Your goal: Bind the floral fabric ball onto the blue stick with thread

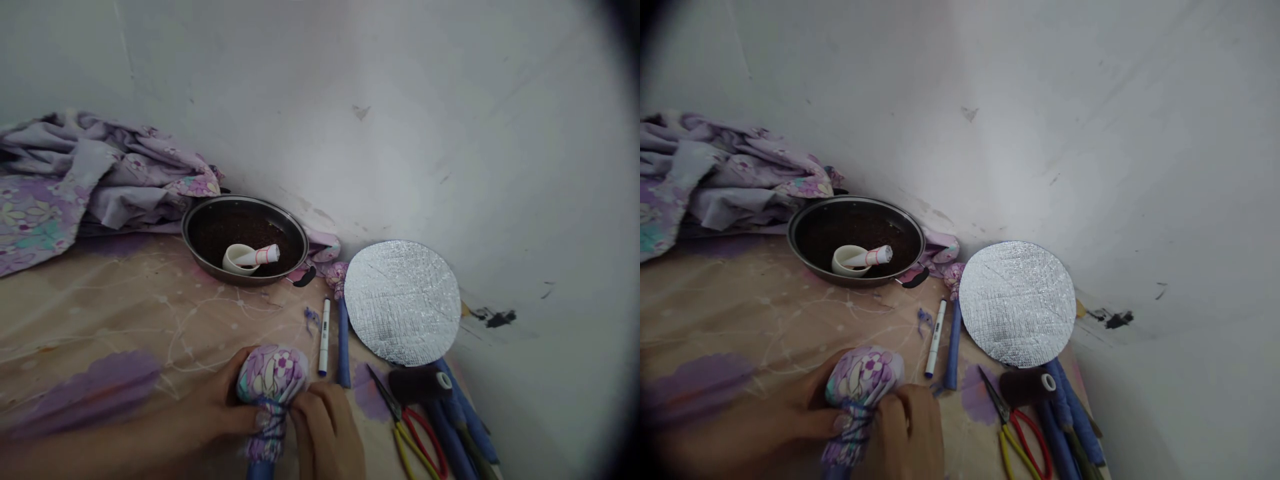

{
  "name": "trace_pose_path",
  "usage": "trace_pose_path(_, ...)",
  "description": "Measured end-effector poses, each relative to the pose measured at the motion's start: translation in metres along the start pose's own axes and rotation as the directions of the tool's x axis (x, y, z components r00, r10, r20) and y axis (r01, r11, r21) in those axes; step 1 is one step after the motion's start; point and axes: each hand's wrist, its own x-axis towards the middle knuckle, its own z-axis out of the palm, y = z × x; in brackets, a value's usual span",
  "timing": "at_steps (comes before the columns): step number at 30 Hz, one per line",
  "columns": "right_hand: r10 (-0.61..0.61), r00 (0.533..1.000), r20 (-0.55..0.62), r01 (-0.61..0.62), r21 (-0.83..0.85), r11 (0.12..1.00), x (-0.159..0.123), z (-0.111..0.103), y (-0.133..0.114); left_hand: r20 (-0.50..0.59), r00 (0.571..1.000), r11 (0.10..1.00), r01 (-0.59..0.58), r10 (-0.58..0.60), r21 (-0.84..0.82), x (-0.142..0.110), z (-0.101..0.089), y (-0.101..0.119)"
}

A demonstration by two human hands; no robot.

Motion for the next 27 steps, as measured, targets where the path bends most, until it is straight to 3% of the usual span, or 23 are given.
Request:
trace_pose_path(6,-0.079,0.996,0.038,0.081,-0.056,0.995,0.002,0.001,0.004,-0.015,1.000,1.000,0.004,-0.003,0.027,-0.002,0.002,0.004)
trace_pose_path(10,-0.044,0.998,0.036,0.044,-0.015,0.999,0.011,-0.007,-0.004,0.001,0.998,0.998,-0.060,0.060,0.017,-0.002,0.003,0.001)
trace_pose_path(13,-0.117,0.992,0.055,0.117,0.002,0.993,0.015,-0.003,-0.010,0.012,0.993,0.993,-0.121,0.121,0.008,0.002,0.002,-0.004)
trace_pose_path(16,-0.140,0.990,-0.028,0.139,-0.036,0.990,0.014,0.016,-0.017,0.047,0.986,0.985,-0.162,0.160,0.051,0.008,-0.002,-0.008)
trace_pose_path(20,-0.070,0.982,-0.173,0.054,-0.092,0.994,0.011,0.041,-0.025,0.061,0.977,0.977,-0.206,0.202,0.058,0.013,-0.005,-0.015)
trace_pose_path(24,-0.064,0.987,-0.146,0.048,-0.110,0.993,0.014,0.048,-0.034,0.052,0.975,0.972,-0.221,0.218,0.081,0.018,-0.006,-0.020)
trace_pose_path(27,-0.021,0.979,-0.201,0.023,0.007,1.000,0.022,0.043,-0.043,-0.004,0.980,0.965,-0.194,0.197,0.179,0.018,-0.006,-0.017)
